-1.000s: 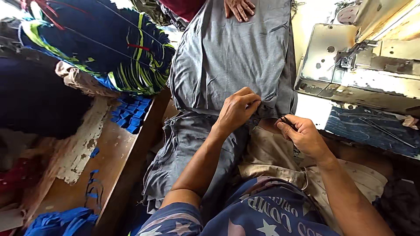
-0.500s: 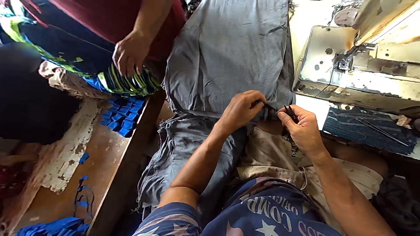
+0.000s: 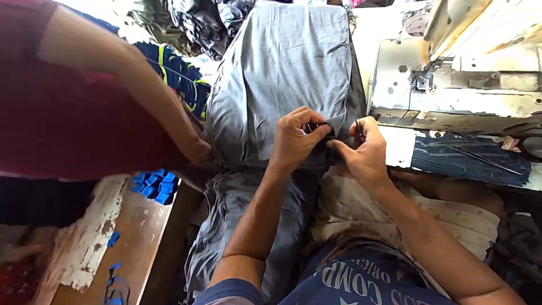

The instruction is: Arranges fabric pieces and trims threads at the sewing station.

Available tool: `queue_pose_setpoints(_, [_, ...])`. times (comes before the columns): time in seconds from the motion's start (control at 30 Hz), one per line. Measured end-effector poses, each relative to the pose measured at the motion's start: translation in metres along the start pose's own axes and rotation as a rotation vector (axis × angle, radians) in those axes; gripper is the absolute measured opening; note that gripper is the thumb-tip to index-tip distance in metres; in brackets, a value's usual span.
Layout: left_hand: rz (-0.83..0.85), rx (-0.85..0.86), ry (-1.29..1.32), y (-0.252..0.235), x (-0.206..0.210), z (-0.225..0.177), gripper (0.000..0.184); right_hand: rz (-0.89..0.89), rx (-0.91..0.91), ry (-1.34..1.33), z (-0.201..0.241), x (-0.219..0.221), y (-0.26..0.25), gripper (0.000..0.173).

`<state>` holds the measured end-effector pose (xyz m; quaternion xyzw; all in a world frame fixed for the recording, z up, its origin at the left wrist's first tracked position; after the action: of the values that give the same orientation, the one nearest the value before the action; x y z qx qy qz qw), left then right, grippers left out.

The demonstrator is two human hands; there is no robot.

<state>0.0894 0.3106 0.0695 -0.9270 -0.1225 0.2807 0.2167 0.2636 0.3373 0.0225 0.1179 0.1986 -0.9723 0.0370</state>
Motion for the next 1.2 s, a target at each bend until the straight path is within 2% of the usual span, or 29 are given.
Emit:
queue_pose_setpoints(0.17, [-0.054,0.1,-0.125,-0.014,-0.006,-0.038,0.004,-0.104,-0.107,0.174,0.008,0.021,-0.018,0.031])
queue_pose_setpoints(0.27, [-0.103,0.158,-0.193,-0.026,-0.023,-0.054,0.009,-0.027,-0.058,0.22,-0.005,0.037,-0.01,0.036])
queue_pose_setpoints(0.33, [-0.124,0.192,-0.224,-0.04,-0.033,-0.055,0.014,0.048,-0.001,0.192,-0.011,0.047,-0.004,0.029])
queue_pose_setpoints(0.43, [-0.202,0.131,-0.223,-0.068,-0.052,-0.046,0.019,0.13,0.011,0.022,0.005,0.051,-0.016,0.012])
queue_pose_setpoints(0.5, [-0.316,0.139,-0.171,-0.09,-0.074,-0.045,0.022,0.16,-0.013,-0.176,0.027,0.047,-0.035,0.009])
queue_pose_setpoints(0.57, [-0.444,0.271,-0.104,-0.106,-0.1,-0.055,0.025,0.199,-0.032,-0.431,0.052,0.04,-0.057,0.015])
queue_pose_setpoints(0.67, [-0.612,0.533,-0.09,-0.104,-0.13,-0.101,0.022,0.301,0.063,-0.811,0.08,0.03,-0.081,0.018])
queue_pose_setpoints(0.77, [-0.576,0.558,-0.193,-0.088,-0.131,-0.129,0.016,0.415,0.152,-0.917,0.084,-0.004,-0.066,0.016])
queue_pose_setpoints(0.87, [-0.311,0.466,-0.318,-0.068,-0.09,-0.122,0.017,0.424,0.132,-0.707,0.05,-0.066,-0.035,0.015])
queue_pose_setpoints(0.97, [-0.024,0.312,-0.257,-0.041,-0.017,-0.084,0.012,0.28,0.124,-0.394,-0.019,-0.122,-0.007,0.011])
queue_pose_setpoints(1.03, [0.089,0.217,-0.15,-0.024,0.031,-0.058,0.01,0.131,0.126,-0.044,-0.057,-0.145,0.008,0.013])
queue_pose_setpoints(1.07, [0.116,0.185,-0.102,-0.018,0.049,-0.049,0.009,0.053,0.098,0.129,-0.065,-0.152,0.013,0.019])
queue_pose_setpoints(1.13, [0.133,0.131,-0.042,-0.014,0.07,-0.043,0.007,-0.05,-0.011,0.385,-0.056,-0.153,0.018,0.045])
queue_pose_setpoints(1.2, [0.131,0.093,-0.008,-0.015,0.076,-0.049,0.008,-0.1,-0.087,0.509,-0.04,-0.142,0.021,0.059])
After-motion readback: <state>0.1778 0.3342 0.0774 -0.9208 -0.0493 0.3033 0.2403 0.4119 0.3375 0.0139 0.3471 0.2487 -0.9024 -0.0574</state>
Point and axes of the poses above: each hand's wrist, its own y-axis away from the middle knuckle, its own x-axis out of the palm, z = x × y, the point moved 10 cm from there along -y, towards the middle knuckle, and after that the axes turned 5 degrees about -z, right-handed, at the moved point
